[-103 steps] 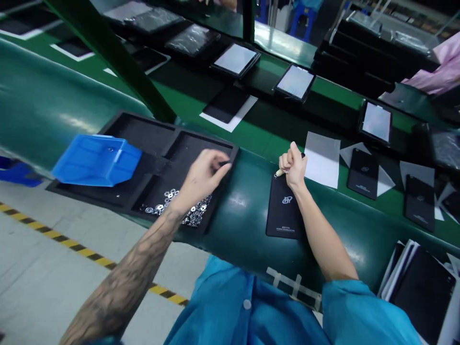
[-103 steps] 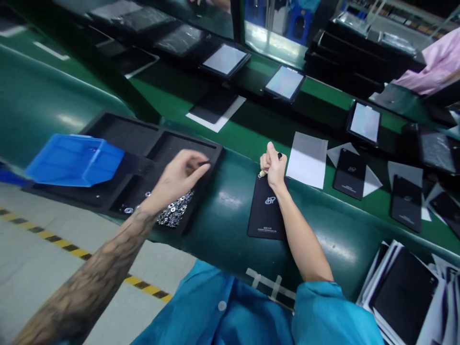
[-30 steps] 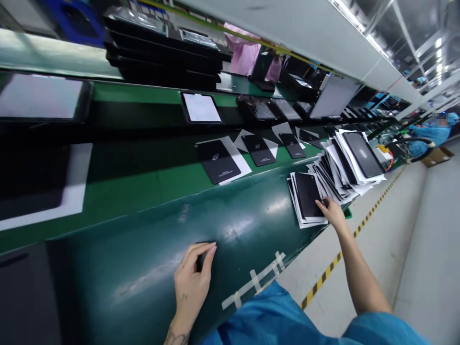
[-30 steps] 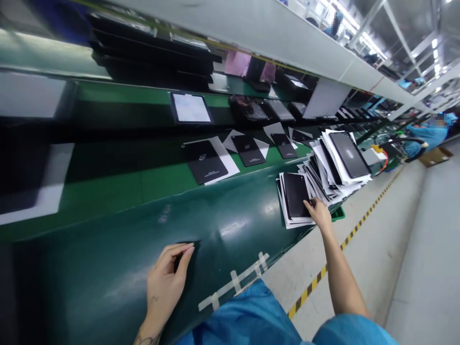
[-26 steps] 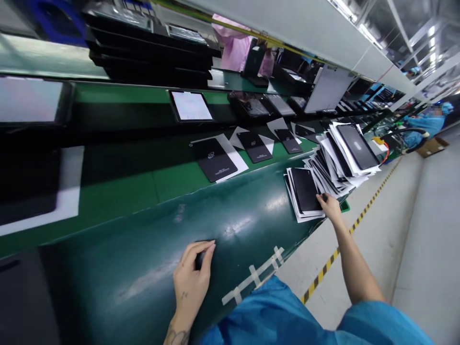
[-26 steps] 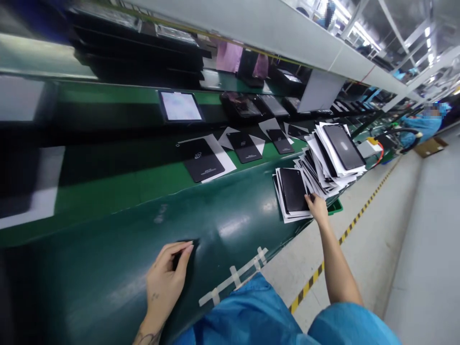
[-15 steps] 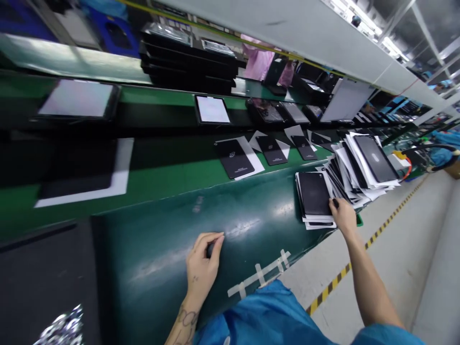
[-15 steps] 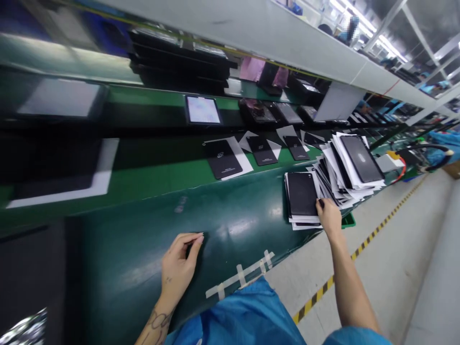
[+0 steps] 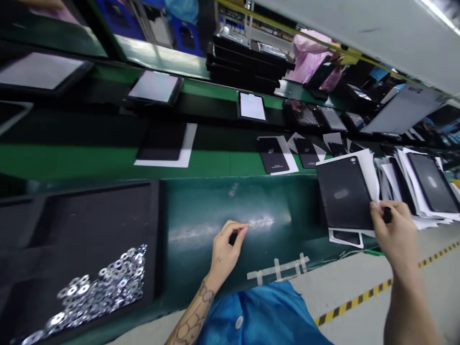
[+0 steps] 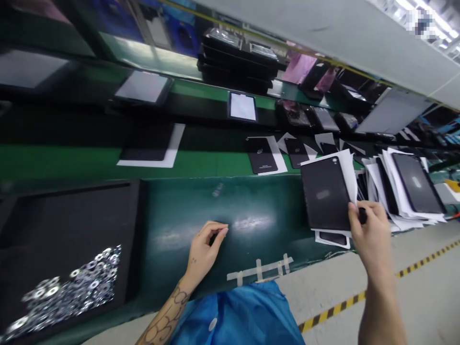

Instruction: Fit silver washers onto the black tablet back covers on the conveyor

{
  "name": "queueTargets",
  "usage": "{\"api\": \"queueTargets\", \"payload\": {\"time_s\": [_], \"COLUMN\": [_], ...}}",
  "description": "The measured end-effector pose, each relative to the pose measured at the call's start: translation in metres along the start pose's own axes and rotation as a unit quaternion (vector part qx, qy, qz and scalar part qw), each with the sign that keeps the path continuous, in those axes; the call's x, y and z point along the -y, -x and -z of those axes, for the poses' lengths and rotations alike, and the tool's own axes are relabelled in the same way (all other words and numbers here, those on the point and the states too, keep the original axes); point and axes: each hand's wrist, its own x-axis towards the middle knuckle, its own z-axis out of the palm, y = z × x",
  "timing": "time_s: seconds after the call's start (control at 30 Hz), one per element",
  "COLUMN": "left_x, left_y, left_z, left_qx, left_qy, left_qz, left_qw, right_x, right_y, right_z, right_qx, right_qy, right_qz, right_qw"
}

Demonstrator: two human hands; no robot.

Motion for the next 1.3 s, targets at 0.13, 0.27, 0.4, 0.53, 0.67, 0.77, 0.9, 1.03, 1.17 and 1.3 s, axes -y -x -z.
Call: {"api": "queueTargets", "payload": {"time_s": [0.13, 0.27, 0.4, 0.53, 0.67, 0.77, 0.9, 1.03, 1.17, 1.3], "left_x": [-0.007, -0.014, -0.017, -0.011, 0.001, 0.008, 0.014, 0.012, 0.003, -0.004], "left_y": [0.003, 0.003, 0.003, -0.001, -0.007, -0.007, -0.005, -0.008, -0.016, -0.014], "left_z": [0.009, 0.02, 0.033, 0.036, 0.03, 0.029, 0.033, 0.035, 0.028, 0.021], "left_qx": [-0.005, -0.031, -0.075, 0.034, 0.12, 0.151, 0.153, 0.111, 0.179, 0.23], "left_qy": [0.002, 0.013, -0.025, -0.141, -0.287, -0.35, -0.346, -0.282, -0.375, -0.454], "left_qz": [0.01, 0.015, 0.004, -0.058, -0.122, -0.147, -0.154, -0.118, -0.15, -0.163], "left_qw": [1.0, 0.999, 0.997, 0.988, 0.943, 0.913, 0.913, 0.946, 0.897, 0.845], "right_x": [0.037, 0.087, 0.123, 0.126, 0.132, 0.145, 0.15, 0.141, 0.132, 0.121], "right_y": [0.006, 0.028, 0.057, 0.07, 0.069, 0.066, 0.06, 0.052, 0.041, 0.021], "right_z": [0.014, -0.036, -0.115, -0.161, -0.172, -0.177, -0.186, -0.187, -0.181, -0.158], "right_qx": [0.028, 0.105, 0.258, 0.37, 0.35, 0.321, 0.312, 0.328, 0.316, 0.288], "right_qy": [-0.063, -0.233, -0.362, -0.279, -0.188, -0.136, -0.169, -0.289, -0.336, -0.316], "right_qz": [-0.093, -0.158, -0.145, -0.071, 0.045, 0.093, 0.058, -0.036, -0.057, -0.056], "right_qw": [0.993, 0.954, 0.884, 0.883, 0.917, 0.933, 0.933, 0.899, 0.885, 0.902]}}
